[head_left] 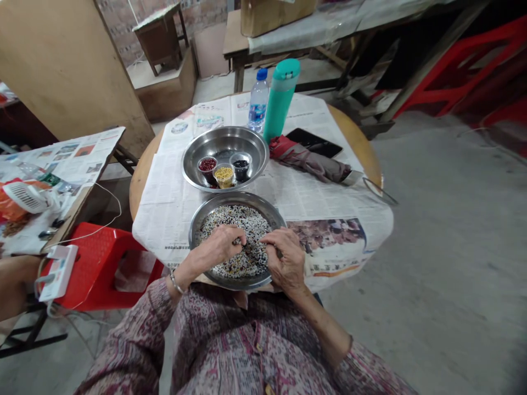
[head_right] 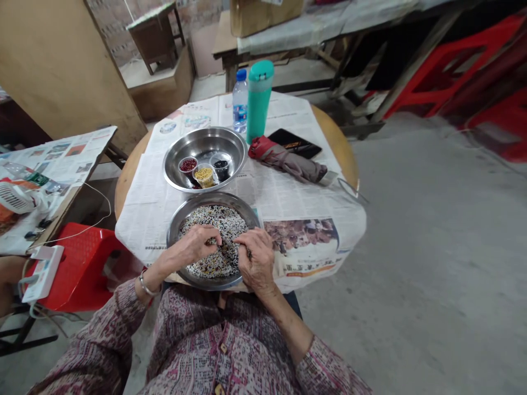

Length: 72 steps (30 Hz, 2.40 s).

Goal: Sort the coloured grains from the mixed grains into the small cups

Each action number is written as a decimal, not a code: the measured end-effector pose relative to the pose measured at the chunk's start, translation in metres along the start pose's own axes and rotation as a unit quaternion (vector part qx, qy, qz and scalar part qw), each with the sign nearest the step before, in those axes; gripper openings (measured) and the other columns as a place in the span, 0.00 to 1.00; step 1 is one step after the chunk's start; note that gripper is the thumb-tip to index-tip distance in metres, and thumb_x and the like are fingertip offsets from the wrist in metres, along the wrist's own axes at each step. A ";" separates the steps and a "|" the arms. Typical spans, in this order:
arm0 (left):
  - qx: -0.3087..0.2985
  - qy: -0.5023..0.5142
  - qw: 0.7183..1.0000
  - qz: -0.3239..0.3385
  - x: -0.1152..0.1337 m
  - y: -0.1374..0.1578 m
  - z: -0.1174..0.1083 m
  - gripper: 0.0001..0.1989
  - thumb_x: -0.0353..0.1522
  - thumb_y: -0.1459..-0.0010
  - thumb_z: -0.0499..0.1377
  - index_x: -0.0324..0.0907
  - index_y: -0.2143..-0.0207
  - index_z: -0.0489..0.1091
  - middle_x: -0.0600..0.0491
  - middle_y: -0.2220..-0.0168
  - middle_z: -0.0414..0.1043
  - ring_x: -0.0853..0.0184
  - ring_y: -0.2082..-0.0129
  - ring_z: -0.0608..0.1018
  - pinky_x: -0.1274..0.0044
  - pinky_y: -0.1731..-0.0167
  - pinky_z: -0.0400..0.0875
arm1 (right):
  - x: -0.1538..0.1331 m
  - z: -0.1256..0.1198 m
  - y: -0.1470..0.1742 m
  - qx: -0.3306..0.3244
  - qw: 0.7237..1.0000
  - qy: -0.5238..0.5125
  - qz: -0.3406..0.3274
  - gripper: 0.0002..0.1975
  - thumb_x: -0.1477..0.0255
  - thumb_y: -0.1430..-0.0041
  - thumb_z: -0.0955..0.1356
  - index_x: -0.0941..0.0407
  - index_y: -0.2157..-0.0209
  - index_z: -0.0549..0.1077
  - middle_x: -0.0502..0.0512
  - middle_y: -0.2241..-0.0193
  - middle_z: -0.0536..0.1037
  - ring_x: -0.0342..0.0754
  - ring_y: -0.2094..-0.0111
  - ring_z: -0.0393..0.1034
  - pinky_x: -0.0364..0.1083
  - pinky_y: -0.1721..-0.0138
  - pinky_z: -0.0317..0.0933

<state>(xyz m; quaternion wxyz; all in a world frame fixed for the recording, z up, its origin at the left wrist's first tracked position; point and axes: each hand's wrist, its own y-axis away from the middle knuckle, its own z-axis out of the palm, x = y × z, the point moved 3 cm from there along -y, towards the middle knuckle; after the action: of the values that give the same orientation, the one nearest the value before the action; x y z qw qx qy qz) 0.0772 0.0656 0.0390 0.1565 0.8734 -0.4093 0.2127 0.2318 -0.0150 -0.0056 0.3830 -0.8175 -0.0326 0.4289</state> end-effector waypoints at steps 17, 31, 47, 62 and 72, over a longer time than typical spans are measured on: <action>0.040 -0.122 0.991 -0.025 0.008 0.000 -0.002 0.19 0.30 0.42 0.63 0.43 0.48 0.66 0.47 0.47 0.63 0.56 0.47 0.69 0.64 0.48 0.70 | 0.001 0.001 0.000 0.003 1.000 -0.004 -0.009 0.11 0.81 0.43 0.64 0.52 0.69 0.74 0.51 0.70 0.78 0.49 0.63 0.71 0.54 0.51 0.64; 0.012 0.145 0.987 -0.067 0.006 -0.027 0.005 0.08 0.25 0.49 0.60 0.40 0.67 0.78 0.59 0.77 0.72 0.71 0.74 0.72 0.78 0.68 0.68 | 0.001 0.001 0.000 0.005 1.000 -0.005 -0.010 0.11 0.81 0.42 0.64 0.52 0.70 0.73 0.50 0.71 0.78 0.49 0.64 0.71 0.55 0.51 0.64; 0.033 -0.066 0.997 0.035 0.009 -0.026 0.006 0.27 0.34 0.48 0.68 0.42 0.46 0.67 0.44 0.42 0.64 0.51 0.42 0.66 0.56 0.44 0.67 | 0.003 0.001 0.003 0.015 1.000 -0.010 0.006 0.11 0.81 0.42 0.64 0.52 0.68 0.74 0.51 0.69 0.78 0.49 0.62 0.72 0.55 0.51 0.65; -0.033 -0.011 0.992 0.125 0.027 0.015 0.016 0.05 0.27 0.37 0.57 0.41 0.60 0.72 0.50 0.57 0.71 0.65 0.56 0.74 0.72 0.50 0.70 | 0.004 0.001 0.003 0.019 1.000 -0.018 0.009 0.10 0.80 0.42 0.64 0.52 0.69 0.74 0.50 0.70 0.79 0.49 0.64 0.72 0.55 0.51 0.65; 0.061 -0.157 0.986 0.008 -0.002 0.001 0.005 0.13 0.23 0.35 0.49 0.42 0.56 0.71 0.48 0.54 0.67 0.63 0.54 0.70 0.73 0.55 0.72 | 0.004 0.001 0.003 0.021 1.000 -0.014 0.006 0.10 0.80 0.42 0.65 0.52 0.70 0.74 0.50 0.70 0.79 0.49 0.64 0.73 0.55 0.50 0.65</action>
<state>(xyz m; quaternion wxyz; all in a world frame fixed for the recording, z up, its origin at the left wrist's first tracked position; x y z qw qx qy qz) 0.0760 0.0638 0.0337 0.0351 0.9007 -0.4218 0.0984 0.2325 -0.0149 -0.0109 0.3975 -0.8029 -0.0242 0.4435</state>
